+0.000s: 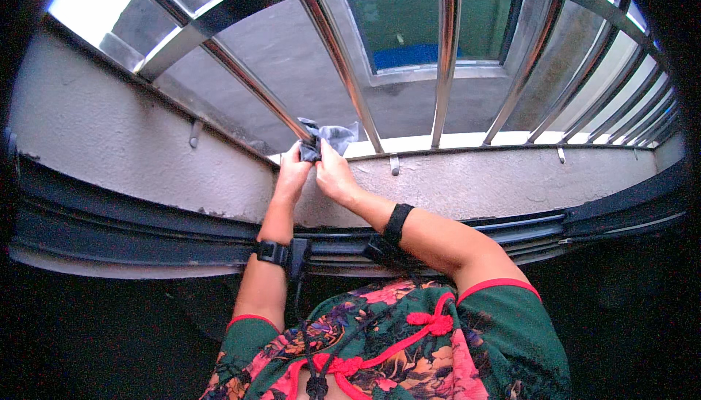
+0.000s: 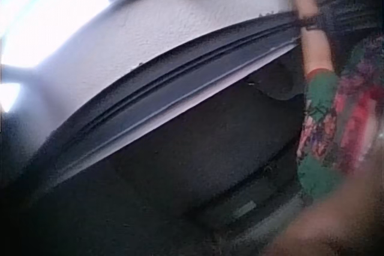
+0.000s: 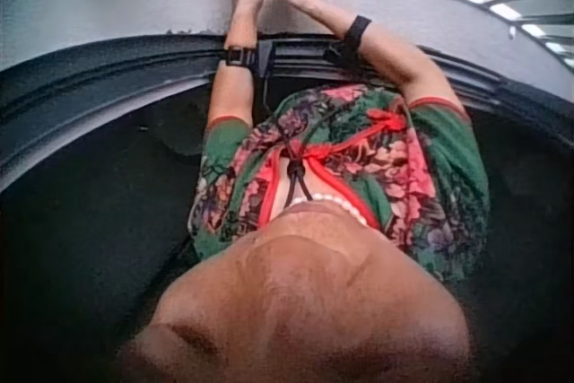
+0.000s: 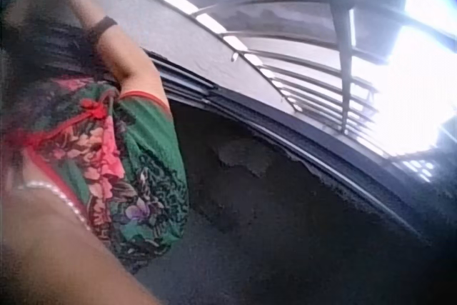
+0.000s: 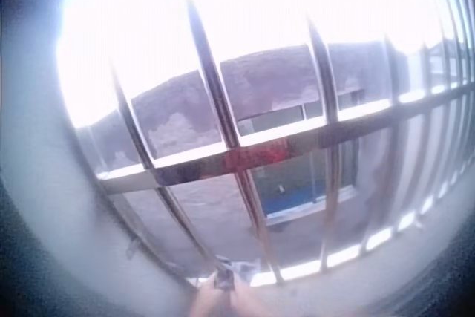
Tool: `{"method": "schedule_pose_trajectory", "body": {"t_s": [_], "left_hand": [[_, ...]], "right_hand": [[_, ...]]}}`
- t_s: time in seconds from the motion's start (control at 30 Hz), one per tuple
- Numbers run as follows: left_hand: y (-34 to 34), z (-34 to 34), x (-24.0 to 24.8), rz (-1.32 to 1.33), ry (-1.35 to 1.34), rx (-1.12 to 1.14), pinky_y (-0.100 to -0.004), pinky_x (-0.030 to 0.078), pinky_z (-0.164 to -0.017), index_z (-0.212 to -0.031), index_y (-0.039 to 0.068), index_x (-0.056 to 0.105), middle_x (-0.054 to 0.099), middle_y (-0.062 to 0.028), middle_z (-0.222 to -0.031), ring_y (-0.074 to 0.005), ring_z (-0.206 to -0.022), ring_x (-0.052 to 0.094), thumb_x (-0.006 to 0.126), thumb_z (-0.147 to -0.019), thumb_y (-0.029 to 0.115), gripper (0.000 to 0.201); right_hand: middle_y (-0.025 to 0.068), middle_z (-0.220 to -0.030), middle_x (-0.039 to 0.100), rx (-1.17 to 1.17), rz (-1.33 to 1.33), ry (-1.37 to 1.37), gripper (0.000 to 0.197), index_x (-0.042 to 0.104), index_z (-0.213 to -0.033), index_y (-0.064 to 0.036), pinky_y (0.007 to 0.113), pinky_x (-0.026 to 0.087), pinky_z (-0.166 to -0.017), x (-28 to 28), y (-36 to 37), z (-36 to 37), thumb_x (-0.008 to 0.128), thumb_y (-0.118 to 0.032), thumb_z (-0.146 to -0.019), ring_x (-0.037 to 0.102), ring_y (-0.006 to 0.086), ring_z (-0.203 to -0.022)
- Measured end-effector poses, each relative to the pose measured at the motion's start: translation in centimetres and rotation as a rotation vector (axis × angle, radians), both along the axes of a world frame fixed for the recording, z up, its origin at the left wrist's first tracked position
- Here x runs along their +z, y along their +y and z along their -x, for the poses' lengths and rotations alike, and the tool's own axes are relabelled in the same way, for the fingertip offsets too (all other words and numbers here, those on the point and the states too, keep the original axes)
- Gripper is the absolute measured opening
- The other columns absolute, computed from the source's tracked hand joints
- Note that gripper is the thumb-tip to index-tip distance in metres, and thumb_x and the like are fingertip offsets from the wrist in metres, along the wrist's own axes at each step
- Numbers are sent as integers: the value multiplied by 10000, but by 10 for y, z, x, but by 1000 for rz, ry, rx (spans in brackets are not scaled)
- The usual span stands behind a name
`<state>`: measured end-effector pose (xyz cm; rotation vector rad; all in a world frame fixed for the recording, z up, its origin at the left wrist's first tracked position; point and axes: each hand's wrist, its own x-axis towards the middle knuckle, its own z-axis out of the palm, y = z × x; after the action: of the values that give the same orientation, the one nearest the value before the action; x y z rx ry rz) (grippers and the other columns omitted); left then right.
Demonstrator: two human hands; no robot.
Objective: The person wipes the metal window bars and the bottom track of the window frame using a dark grey cloth.
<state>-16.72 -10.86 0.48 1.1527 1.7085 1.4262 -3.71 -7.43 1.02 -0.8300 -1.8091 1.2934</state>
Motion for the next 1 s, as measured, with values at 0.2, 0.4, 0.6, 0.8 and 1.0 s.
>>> {"method": "schedule_pose_trajectory", "body": {"t_s": [0.2, 0.4, 0.6, 0.8, 1.0], "left_hand": [[5, -42, -3, -19, 99, 309, -317, 506, -846, -1284, 1, 575, 701, -126, -1048, -166, -949, 654, 565, -858, -27, 426], [-2, -25, 48, -268, -78, 307, -250, 530, -695, -1083, -42, 645, 661, -49, -971, -107, -812, 610, 591, -860, -31, 229], [-8, -33, 163, -289, -186, 127, -260, 549, -728, -1012, 10, 631, 670, -43, -935, -112, -818, 648, 608, -908, 76, 125], [-1, -19, 105, -231, 154, 198, -232, 483, -586, -895, -6, 638, 632, 10, -780, -62, -682, 568, 655, -880, 53, 64], [-7, -32, 26, -39, 394, 312, -263, 497, -643, -983, -6, 680, 682, -31, -766, -77, -683, 582, 718, -789, 82, 217]], "right_hand": [[252, -1094, 641, 105, -38, 46, 394, 582, -1240, -61, 418, 476, -922, -3, 34, -6, 436, -45, -873, 601, 403, -1087], [225, -1061, 653, -10, -139, -2, 352, 636, -1170, -71, 435, 501, -856, 66, 21, -1, 497, -67, -847, 633, 385, -1008], [250, -891, 637, 7, -295, 132, 177, 636, -978, -34, 493, 489, -730, 152, 35, -10, 581, -122, -834, 617, 436, -871], [234, -825, 637, 0, -366, 30, 134, 636, -898, -33, 485, 495, -693, 97, 45, -8, 621, -131, -809, 631, 422, -819], [210, -871, 671, -29, -214, -151, 247, 677, -1002, -26, 353, 520, -739, -4, 32, -10, 646, -4, -757, 695, 281, -807]]}}
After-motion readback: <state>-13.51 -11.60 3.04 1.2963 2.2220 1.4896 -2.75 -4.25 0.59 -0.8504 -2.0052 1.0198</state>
